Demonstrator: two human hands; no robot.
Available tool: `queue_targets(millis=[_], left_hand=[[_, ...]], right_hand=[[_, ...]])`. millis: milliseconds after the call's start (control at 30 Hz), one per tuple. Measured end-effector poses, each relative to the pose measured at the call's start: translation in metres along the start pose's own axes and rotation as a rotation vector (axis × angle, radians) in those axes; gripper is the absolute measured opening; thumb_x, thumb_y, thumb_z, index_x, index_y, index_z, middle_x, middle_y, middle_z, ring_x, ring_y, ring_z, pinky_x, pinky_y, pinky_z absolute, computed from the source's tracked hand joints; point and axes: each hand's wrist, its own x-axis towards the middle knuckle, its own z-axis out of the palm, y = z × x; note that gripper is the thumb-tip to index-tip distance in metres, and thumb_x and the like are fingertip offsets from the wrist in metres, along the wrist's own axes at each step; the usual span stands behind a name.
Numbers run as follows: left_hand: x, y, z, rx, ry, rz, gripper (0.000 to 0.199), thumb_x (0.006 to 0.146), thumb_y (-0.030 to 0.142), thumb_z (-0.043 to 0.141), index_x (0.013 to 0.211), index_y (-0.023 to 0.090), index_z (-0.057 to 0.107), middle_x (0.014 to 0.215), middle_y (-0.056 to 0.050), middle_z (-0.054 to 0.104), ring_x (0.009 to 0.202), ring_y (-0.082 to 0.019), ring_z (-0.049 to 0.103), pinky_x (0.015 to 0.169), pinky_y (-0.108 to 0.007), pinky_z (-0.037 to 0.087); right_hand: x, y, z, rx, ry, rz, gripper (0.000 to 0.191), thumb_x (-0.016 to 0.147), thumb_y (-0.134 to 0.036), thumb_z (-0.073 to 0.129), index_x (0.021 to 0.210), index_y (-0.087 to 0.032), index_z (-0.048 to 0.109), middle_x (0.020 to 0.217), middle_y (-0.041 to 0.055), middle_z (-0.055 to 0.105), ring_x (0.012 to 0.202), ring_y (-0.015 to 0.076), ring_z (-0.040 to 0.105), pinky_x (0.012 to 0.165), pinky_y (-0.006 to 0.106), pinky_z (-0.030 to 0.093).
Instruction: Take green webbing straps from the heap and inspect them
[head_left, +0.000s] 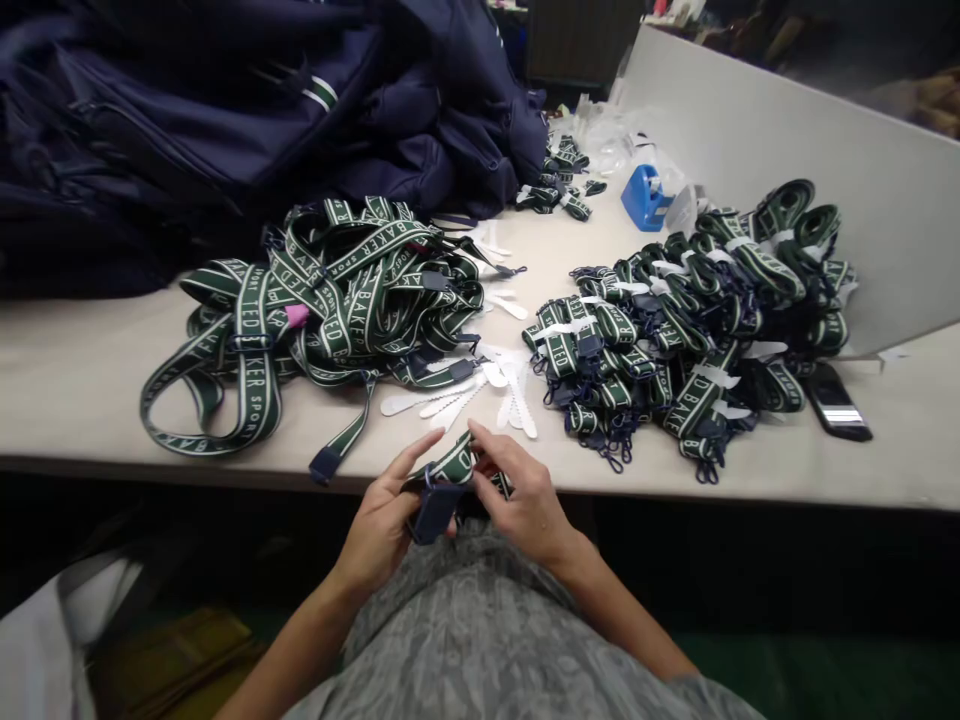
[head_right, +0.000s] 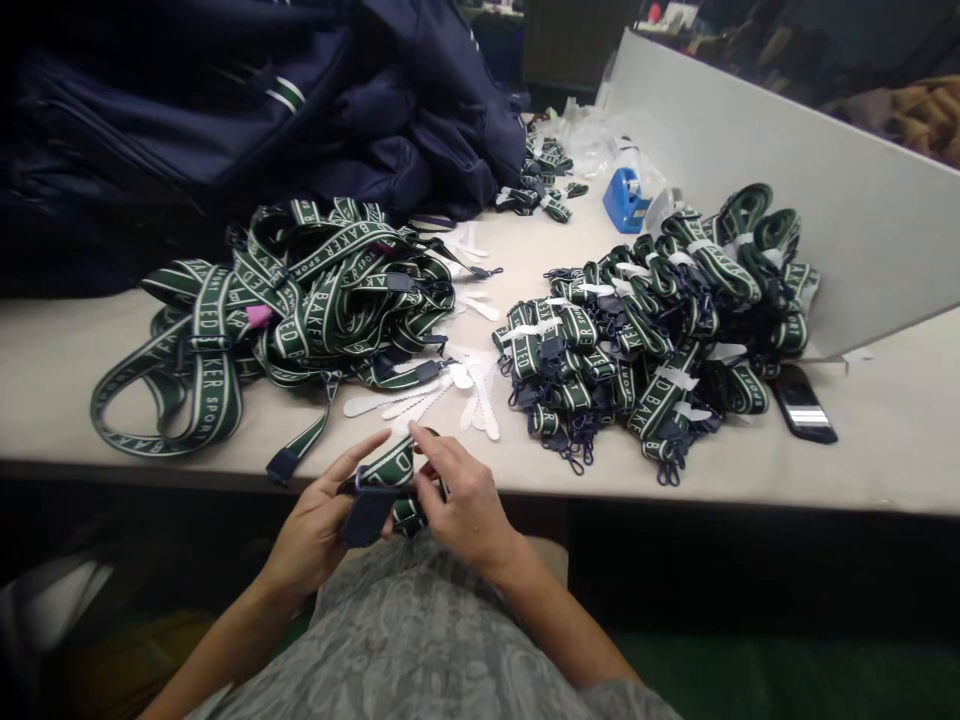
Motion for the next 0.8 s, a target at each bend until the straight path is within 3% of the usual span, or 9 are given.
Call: queue_targets(millis=[100, 167, 233, 333, 433, 533, 600, 700, 800], left_hand=[[0.0, -0.001, 0.007, -0.023, -0.001, 0.025, 0.076, 0.08, 0.021, 0.064, 0.151, 0.021, 0.037, 0.07, -0.001, 0.069, 0.053, -0.013, 0.062, 0.055, -0.022, 0.051], [0.002, -0.001, 0.008, 0.011, 0.007, 0.049, 0.074, 0.081, 0.019, 0.062, 0.15, 0.025, 0.036, 0.071, 0.001, 0.068, 0.051, -0.012, 0.06, 0.054, -0.021, 0.051], [0.004, -0.001, 0.007, 0.119, -0.007, 0.043, 0.076, 0.083, 0.018, 0.058, 0.152, 0.031, 0.029, 0.085, 0.001, 0.071, 0.053, -0.012, 0.061, 0.055, -0.024, 0.052], [0.009, 0.002, 0.001, 0.401, -0.073, 0.073, 0.075, 0.086, 0.018, 0.052, 0.154, 0.031, 0.025, 0.117, -0.004, 0.069, 0.08, -0.017, 0.069, 0.078, -0.031, 0.056], [0.013, 0.002, -0.003, 0.622, -0.177, 0.111, 0.066, 0.088, 0.023, 0.053, 0.152, 0.023, 0.035, 0.132, -0.008, 0.063, 0.12, -0.025, 0.059, 0.106, -0.036, 0.044], [0.018, -0.006, -0.004, 0.664, -0.283, 0.065, 0.052, 0.086, 0.028, 0.059, 0.136, 0.018, 0.055, 0.123, -0.011, 0.067, 0.126, -0.032, 0.054, 0.106, -0.041, 0.045], [0.02, -0.013, -0.001, 0.609, -0.327, 0.022, 0.04, 0.085, 0.028, 0.061, 0.124, 0.017, 0.062, 0.109, -0.011, 0.07, 0.11, -0.032, 0.063, 0.091, -0.04, 0.054], [0.024, -0.018, 0.004, 0.396, -0.406, -0.016, 0.055, 0.084, 0.025, 0.066, 0.135, 0.022, 0.047, 0.107, -0.008, 0.068, 0.091, -0.024, 0.068, 0.079, -0.036, 0.056], [0.029, -0.015, 0.006, 0.292, -0.546, -0.046, 0.082, 0.084, 0.026, 0.071, 0.15, 0.026, 0.022, 0.106, -0.006, 0.068, 0.096, -0.022, 0.066, 0.086, -0.034, 0.052]], right_hand=[[-0.001, -0.003, 0.005, 0.011, -0.156, -0.176, 0.076, 0.084, -0.002, 0.048, 0.152, -0.033, 0.036, 0.127, 0.0078, 0.054, 0.113, 0.0193, 0.057, 0.099, 0.035, 0.051], [-0.003, -0.003, 0.008, -0.006, -0.175, -0.186, 0.081, 0.08, 0.0, 0.049, 0.153, -0.033, 0.034, 0.134, 0.0095, 0.048, 0.12, 0.0208, 0.054, 0.101, 0.036, 0.051], [-0.003, -0.001, 0.009, -0.049, -0.152, -0.155, 0.078, 0.08, -0.001, 0.05, 0.15, -0.032, 0.039, 0.14, 0.0108, 0.043, 0.121, 0.0212, 0.054, 0.1, 0.037, 0.052], [-0.003, 0.006, 0.005, -0.101, -0.117, -0.161, 0.067, 0.081, -0.002, 0.05, 0.142, -0.029, 0.052, 0.139, 0.0106, 0.05, 0.122, 0.022, 0.054, 0.103, 0.039, 0.05], [-0.005, 0.007, -0.001, -0.023, -0.157, -0.164, 0.059, 0.082, -0.004, 0.05, 0.136, -0.025, 0.059, 0.122, 0.0092, 0.067, 0.115, 0.0218, 0.061, 0.101, 0.04, 0.051], [-0.009, 0.003, -0.001, 0.179, -0.245, -0.046, 0.053, 0.086, -0.013, 0.056, 0.137, -0.024, 0.059, 0.126, 0.0068, 0.068, 0.118, 0.0219, 0.062, 0.106, 0.04, 0.047], [-0.01, 0.001, 0.002, 0.322, -0.19, 0.126, 0.038, 0.091, -0.027, 0.059, 0.128, -0.024, 0.066, 0.118, 0.0058, 0.071, 0.111, 0.0218, 0.065, 0.1, 0.039, 0.05], [-0.006, -0.002, 0.001, 0.582, 0.015, 0.406, 0.039, 0.093, -0.052, 0.058, 0.108, -0.02, 0.073, 0.091, 0.0052, 0.073, 0.078, 0.0176, 0.067, 0.072, 0.032, 0.055], [0.005, -0.011, -0.012, 0.918, 0.128, 0.434, 0.04, 0.088, -0.059, 0.063, 0.1, -0.022, 0.072, 0.087, 0.003, 0.072, 0.076, 0.0155, 0.066, 0.07, 0.029, 0.054]])
